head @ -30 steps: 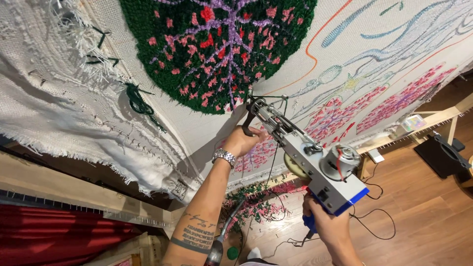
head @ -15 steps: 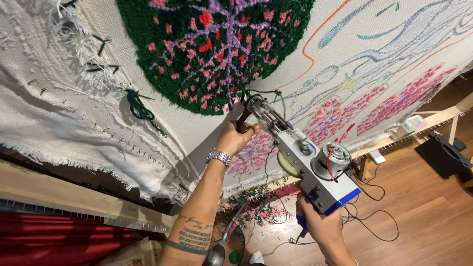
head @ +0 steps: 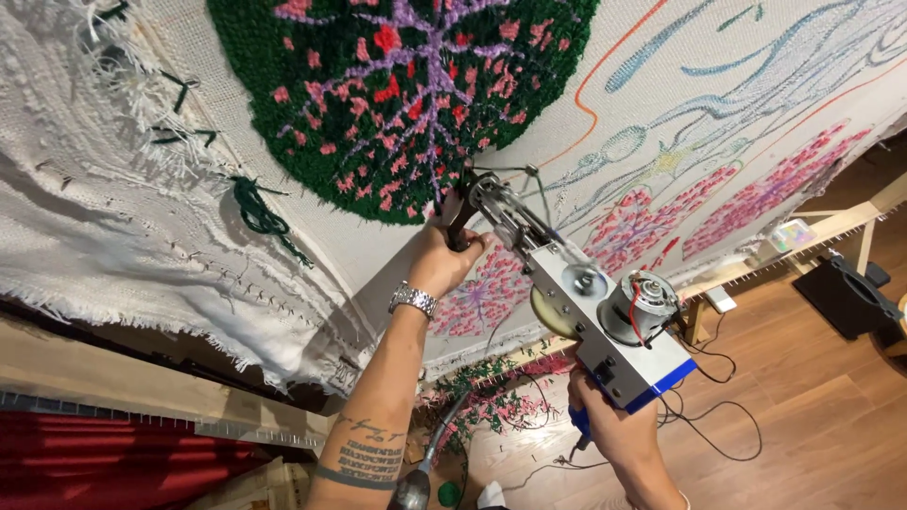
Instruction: Applying yarn to a vertical rug canvas using a tufting gun to create a decorative rug.
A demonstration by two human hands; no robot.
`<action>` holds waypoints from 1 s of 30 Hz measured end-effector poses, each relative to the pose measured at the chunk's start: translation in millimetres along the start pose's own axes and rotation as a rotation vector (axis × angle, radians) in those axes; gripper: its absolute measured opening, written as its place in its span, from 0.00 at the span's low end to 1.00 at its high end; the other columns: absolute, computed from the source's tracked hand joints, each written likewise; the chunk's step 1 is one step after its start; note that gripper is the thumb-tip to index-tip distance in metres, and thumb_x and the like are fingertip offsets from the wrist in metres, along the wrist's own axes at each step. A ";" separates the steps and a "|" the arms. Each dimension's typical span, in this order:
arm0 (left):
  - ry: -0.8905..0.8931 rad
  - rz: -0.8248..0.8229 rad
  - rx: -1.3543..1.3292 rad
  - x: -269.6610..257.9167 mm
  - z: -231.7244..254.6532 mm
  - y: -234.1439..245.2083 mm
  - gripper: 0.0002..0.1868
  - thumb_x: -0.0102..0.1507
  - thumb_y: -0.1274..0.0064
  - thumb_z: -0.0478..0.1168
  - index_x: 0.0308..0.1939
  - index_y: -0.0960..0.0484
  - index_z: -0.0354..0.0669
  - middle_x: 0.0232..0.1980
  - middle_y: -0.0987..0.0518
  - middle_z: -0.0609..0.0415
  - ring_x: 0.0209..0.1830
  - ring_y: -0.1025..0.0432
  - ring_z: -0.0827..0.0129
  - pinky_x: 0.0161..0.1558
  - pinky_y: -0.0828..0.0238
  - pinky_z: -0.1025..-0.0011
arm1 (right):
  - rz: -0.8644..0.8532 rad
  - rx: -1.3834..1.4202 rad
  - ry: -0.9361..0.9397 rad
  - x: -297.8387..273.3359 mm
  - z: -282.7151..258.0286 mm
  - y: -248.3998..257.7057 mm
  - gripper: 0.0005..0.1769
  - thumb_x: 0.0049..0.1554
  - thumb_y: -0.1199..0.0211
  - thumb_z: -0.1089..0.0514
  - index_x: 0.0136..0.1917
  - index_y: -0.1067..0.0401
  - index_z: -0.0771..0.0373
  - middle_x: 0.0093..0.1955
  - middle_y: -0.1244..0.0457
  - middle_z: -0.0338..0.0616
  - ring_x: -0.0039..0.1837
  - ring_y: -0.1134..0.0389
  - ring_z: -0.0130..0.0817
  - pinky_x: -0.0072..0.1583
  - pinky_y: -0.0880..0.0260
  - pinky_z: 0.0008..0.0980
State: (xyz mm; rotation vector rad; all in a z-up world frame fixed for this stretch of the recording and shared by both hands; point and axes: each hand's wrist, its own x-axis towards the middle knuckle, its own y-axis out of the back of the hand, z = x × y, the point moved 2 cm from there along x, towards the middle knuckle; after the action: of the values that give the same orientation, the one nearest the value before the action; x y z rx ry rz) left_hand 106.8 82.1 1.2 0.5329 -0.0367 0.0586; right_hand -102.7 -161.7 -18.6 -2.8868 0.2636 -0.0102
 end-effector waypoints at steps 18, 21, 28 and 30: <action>0.050 -0.737 -0.652 -68.9 45.8 -57.1 0.16 0.62 0.42 0.46 0.51 0.17 0.44 0.43 0.13 0.58 0.26 0.23 0.76 0.24 0.36 0.78 | -0.037 -0.006 0.054 -25.4 -26.3 111.7 0.16 0.47 0.39 0.72 0.51 0.31 0.77 0.35 0.38 0.49 0.35 0.39 0.36 0.37 0.38 0.34; 0.005 -0.745 -0.579 -78.7 63.4 -57.5 0.21 0.61 0.36 0.53 0.49 0.12 0.41 0.41 0.14 0.56 0.25 0.29 0.80 0.28 0.33 0.78 | -0.061 0.035 0.069 -29.3 -26.4 129.8 0.13 0.48 0.39 0.73 0.48 0.35 0.78 0.35 0.40 0.50 0.35 0.41 0.37 0.37 0.40 0.36; 0.067 -0.643 -0.223 -94.5 83.9 -53.8 0.25 0.55 0.34 0.58 0.44 0.10 0.41 0.31 0.16 0.57 0.22 0.30 0.79 0.26 0.37 0.75 | -0.128 0.035 0.149 -36.4 -42.3 128.5 0.16 0.46 0.41 0.72 0.51 0.33 0.76 0.36 0.38 0.50 0.35 0.40 0.36 0.38 0.38 0.34; 0.067 -0.628 -0.106 -92.5 75.7 -57.2 0.26 0.55 0.35 0.59 0.45 0.10 0.43 0.26 0.19 0.57 0.23 0.29 0.79 0.27 0.36 0.75 | -0.144 0.011 0.177 -36.3 -39.2 130.1 0.15 0.49 0.41 0.71 0.51 0.33 0.76 0.36 0.38 0.50 0.35 0.39 0.36 0.38 0.38 0.35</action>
State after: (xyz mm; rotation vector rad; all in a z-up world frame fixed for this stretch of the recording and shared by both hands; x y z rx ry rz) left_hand 16.8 -9.9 32.8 0.4169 0.1929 -0.5362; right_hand -162.6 -288.8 -11.2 -2.8896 0.0860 -0.2924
